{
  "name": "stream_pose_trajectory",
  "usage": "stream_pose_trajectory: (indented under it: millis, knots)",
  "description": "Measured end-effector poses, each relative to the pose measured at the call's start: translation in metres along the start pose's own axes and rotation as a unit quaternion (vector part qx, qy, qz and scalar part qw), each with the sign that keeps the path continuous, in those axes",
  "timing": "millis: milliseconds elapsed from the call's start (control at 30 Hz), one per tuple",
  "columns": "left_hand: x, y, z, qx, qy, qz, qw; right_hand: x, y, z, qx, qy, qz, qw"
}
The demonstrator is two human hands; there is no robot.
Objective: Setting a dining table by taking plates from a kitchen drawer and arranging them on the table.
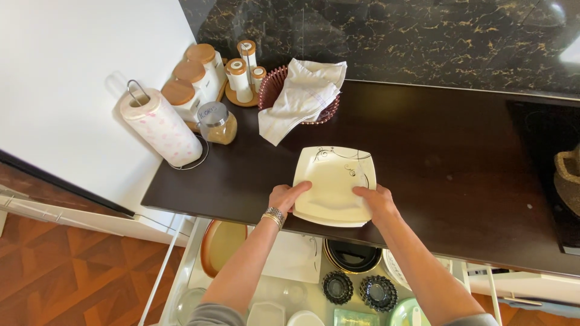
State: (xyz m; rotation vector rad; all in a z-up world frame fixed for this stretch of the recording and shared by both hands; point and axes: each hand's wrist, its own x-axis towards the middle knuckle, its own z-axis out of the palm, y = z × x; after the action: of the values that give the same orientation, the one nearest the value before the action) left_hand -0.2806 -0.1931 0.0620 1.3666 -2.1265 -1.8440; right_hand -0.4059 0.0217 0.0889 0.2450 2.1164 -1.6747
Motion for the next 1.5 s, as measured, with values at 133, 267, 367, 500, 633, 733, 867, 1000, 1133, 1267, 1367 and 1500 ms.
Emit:
stream_pose_trajectory:
  millis: [133, 267, 367, 500, 633, 733, 867, 1000, 1133, 1267, 1367, 1500]
  knots:
    - [0.004, -0.005, -0.001, -0.018, -0.010, 0.005, 1.000, 0.008, 0.004, -0.006, 0.009, -0.012, 0.004, 1.000]
    - [-0.025, 0.000, -0.021, -0.021, -0.003, 0.023, 0.999, -0.004, 0.004, -0.011, 0.010, -0.004, -0.011, 1.000]
    - [-0.065, -0.003, -0.043, -0.105, 0.019, 0.042, 0.993, -0.082, -0.018, -0.021, -0.002, 0.031, -0.038, 0.999]
    - [-0.075, -0.091, -0.070, -0.238, 0.042, 0.085, 0.967, -0.163, 0.036, -0.029, 0.025, 0.127, -0.243, 0.961]
    - [-0.041, -0.228, -0.082, -0.174, 0.027, -0.023, 0.984, -0.174, 0.152, -0.009, 0.001, 0.029, -0.187, 0.982]
    - [0.008, -0.335, -0.065, -0.109, -0.033, -0.079, 0.990, -0.159, 0.230, 0.015, -0.050, -0.079, -0.071, 0.993]
    - [0.005, -0.349, -0.055, 0.125, -0.048, -0.053, 0.990, -0.065, 0.348, 0.061, -0.309, -0.093, -0.012, 0.947]
    - [0.052, -0.391, -0.027, 0.211, -0.056, -0.091, 0.972, -0.016, 0.373, 0.107, -0.414, -0.102, -0.003, 0.905]
    - [0.053, -0.397, -0.012, 0.238, -0.042, -0.138, 0.961, 0.023, 0.398, 0.138, -0.410, -0.081, 0.008, 0.908]
    - [0.090, -0.433, 0.004, 0.282, -0.001, -0.118, 0.952, 0.037, 0.404, 0.147, -0.404, -0.058, 0.052, 0.912]
    - [0.094, -0.432, 0.010, 0.289, 0.011, -0.099, 0.952, 0.042, 0.415, 0.147, -0.417, -0.044, 0.066, 0.905]
    - [0.078, -0.412, 0.016, 0.299, 0.026, -0.070, 0.951, 0.045, 0.418, 0.151, -0.425, -0.033, 0.068, 0.902]
